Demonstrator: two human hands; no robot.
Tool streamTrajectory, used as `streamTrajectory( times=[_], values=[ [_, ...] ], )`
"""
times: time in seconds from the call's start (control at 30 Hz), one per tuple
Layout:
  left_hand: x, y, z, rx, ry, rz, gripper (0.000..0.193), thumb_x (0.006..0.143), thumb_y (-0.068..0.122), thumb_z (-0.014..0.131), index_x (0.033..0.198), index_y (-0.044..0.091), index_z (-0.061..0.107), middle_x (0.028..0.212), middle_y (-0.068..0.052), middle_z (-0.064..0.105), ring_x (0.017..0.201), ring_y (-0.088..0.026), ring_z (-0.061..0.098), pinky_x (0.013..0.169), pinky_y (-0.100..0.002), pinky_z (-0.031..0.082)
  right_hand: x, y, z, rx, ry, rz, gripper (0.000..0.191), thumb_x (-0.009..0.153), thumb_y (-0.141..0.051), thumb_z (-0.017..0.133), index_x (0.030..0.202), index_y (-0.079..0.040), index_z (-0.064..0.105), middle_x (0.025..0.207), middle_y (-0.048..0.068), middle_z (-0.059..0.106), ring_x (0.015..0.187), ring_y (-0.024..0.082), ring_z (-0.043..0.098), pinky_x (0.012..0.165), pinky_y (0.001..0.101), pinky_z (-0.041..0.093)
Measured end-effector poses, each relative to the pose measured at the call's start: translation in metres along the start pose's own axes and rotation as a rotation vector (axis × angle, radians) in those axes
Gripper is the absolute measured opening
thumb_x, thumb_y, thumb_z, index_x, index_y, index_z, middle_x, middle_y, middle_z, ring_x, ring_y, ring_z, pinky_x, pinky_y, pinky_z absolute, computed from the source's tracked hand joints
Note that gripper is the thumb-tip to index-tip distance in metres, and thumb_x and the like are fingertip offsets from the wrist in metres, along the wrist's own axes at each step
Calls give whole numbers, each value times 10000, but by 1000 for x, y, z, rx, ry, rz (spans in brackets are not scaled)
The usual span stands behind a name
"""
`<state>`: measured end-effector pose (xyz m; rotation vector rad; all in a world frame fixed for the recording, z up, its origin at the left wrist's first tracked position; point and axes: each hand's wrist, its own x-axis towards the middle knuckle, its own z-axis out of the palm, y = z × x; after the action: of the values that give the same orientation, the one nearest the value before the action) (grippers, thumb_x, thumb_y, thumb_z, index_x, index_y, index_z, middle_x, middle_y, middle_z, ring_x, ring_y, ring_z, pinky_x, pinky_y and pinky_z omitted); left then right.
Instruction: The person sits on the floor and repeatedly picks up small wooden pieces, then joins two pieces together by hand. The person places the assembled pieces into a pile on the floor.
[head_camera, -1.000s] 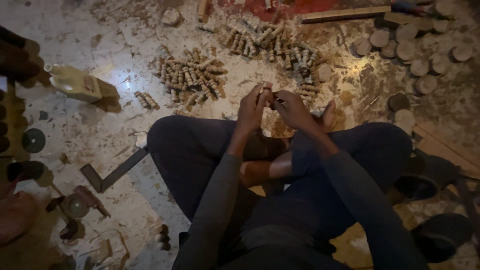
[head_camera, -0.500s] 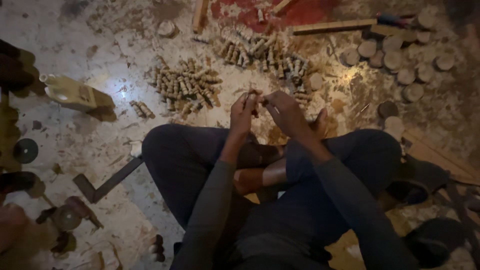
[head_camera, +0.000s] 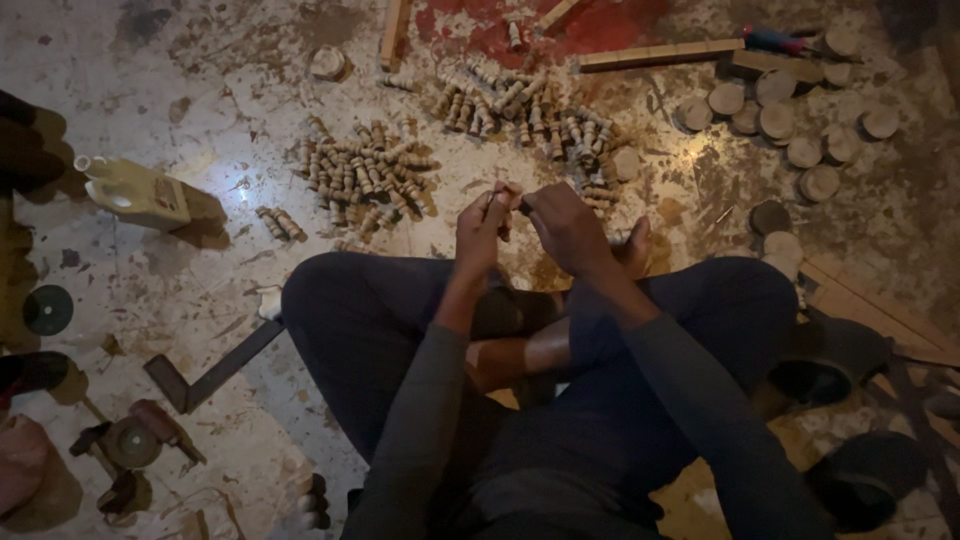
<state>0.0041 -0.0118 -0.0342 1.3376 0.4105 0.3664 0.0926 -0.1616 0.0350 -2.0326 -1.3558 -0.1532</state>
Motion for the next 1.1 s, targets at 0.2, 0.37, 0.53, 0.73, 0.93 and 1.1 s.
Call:
streamTrajectory(
  times=[0.2,0.37,0.53,0.73,0.93,1.1],
  values=[
    [-4,25,-4,365,-41,316,391,1131,325,549,1367,32,657,1068,-114,741,904,-151,676,767,-339,562,1,2,6,351,-30,193,169,947,-17,716,1107,23,675,1015,168,640,957,342,677,802,414,533],
    [-4,28,-1,435,0,327,387,1132,328,543,1371,39,639,963,-94,716,816,-160,674,708,-342,544,-4,8,14,385,-113,307,105,998,-38,700,1085,14,672,956,153,650,861,309,683,756,404,528],
    [-6,14,0,323,48,105,350,1122,343,544,1106,29,697,705,-26,561,607,-121,519,578,-313,442,-4,5,13,167,-118,251,119,984,-82,715,1012,16,653,928,178,627,844,350,650,737,444,505],
    [0,6,1,-241,40,-113,345,1134,325,539,1097,26,706,691,27,475,595,-83,416,562,-298,387,-8,8,13,76,-24,110,179,970,-136,723,1066,8,680,976,169,657,884,365,660,741,449,524],
    [-3,21,-5,356,0,233,362,1109,339,528,1268,54,683,812,-24,688,666,-103,592,611,-303,485,-6,36,26,688,-316,400,201,1048,-172,638,1165,-15,684,999,98,716,911,235,730,788,385,594],
    [-1,24,-5,455,7,236,382,1105,361,526,1284,70,697,774,-59,667,636,-130,597,598,-321,484,-11,27,24,396,-174,347,200,1006,-114,654,1156,15,687,997,147,657,842,263,675,748,417,556]
  ],
)
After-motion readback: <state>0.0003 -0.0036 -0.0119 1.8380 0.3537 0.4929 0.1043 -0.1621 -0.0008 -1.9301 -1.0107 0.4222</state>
